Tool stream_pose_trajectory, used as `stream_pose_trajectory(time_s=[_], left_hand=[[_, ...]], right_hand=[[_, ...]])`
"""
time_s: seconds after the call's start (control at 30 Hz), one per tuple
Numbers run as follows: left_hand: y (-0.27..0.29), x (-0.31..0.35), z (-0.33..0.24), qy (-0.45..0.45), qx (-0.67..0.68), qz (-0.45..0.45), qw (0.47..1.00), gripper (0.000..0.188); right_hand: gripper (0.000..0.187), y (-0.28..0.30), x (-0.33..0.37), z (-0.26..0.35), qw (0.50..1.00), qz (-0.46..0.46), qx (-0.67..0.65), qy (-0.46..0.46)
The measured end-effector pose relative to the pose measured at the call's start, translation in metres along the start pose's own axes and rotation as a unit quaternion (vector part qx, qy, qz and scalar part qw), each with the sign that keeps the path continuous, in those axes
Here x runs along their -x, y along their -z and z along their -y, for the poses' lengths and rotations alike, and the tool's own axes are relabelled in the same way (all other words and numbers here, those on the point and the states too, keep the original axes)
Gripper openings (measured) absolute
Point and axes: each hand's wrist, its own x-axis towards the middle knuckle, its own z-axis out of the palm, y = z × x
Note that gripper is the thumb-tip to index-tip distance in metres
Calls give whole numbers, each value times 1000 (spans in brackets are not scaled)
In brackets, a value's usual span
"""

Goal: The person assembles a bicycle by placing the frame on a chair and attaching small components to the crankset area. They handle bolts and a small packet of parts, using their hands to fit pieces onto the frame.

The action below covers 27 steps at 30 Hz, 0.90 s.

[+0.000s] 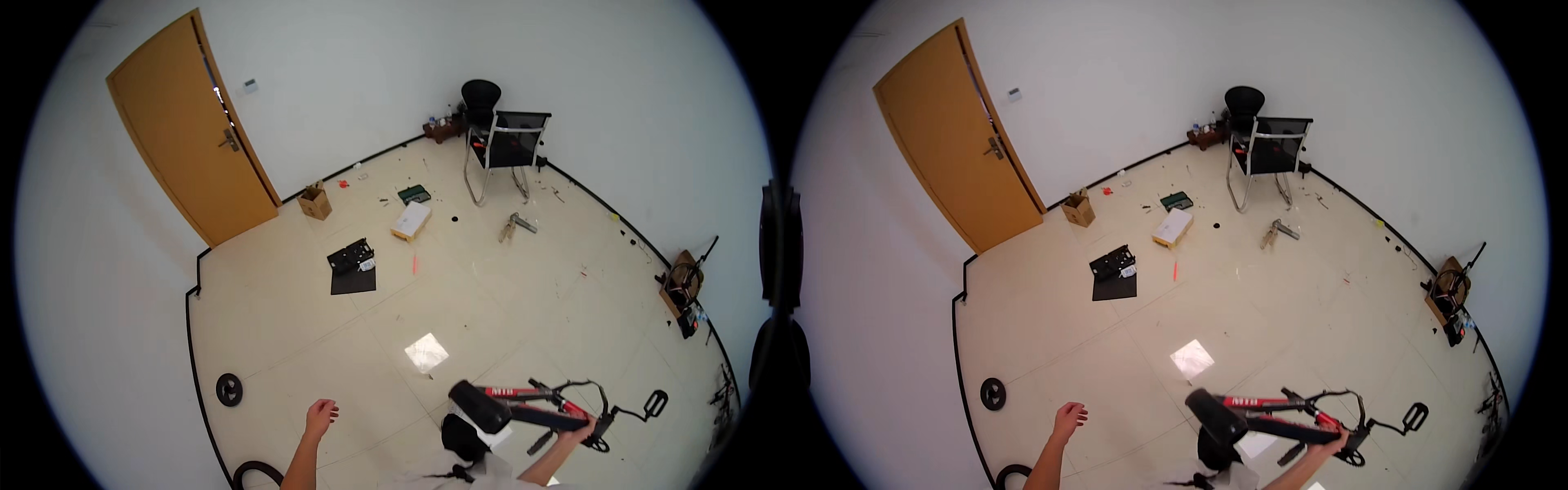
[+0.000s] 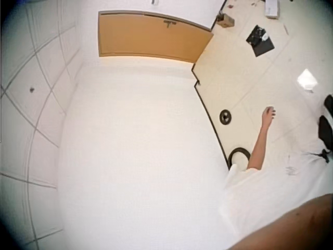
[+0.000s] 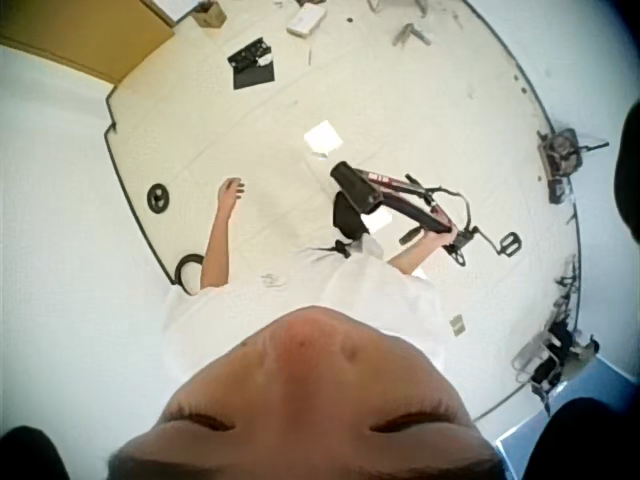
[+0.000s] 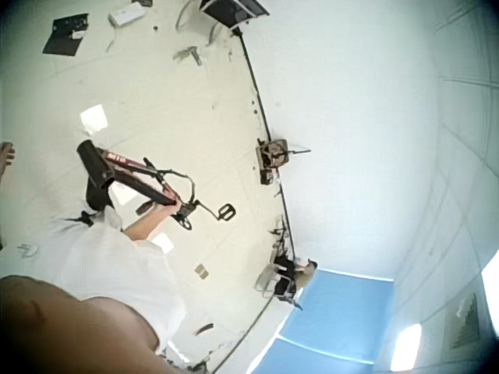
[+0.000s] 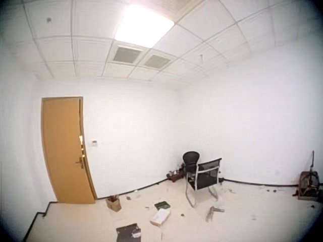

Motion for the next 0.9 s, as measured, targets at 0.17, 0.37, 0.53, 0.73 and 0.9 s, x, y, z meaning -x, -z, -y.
stream_pose_trajectory(time_s=[0.17, 0.37, 0.53, 0.73, 0.9], left_hand=[[4, -74, 86, 290, 61, 17, 955, 26], [-83, -85, 48, 372, 91, -37, 923, 31], [-159, -217, -35, 380, 92, -5, 920, 29], [-226, -484, -255, 209, 70, -14, 975, 26], [-312, -626, -544, -44, 50, -21, 998, 29]], right_hand=[[20, -175, -56, -96, 991, 41, -43, -123], [19, -350, -113, -155, 992, 92, 48, -71], [17, -517, -170, -216, 986, 158, 48, -33], [11, -731, -210, -279, 981, 192, 5, 13], [20, -868, -247, -326, 968, 240, -62, 38]])
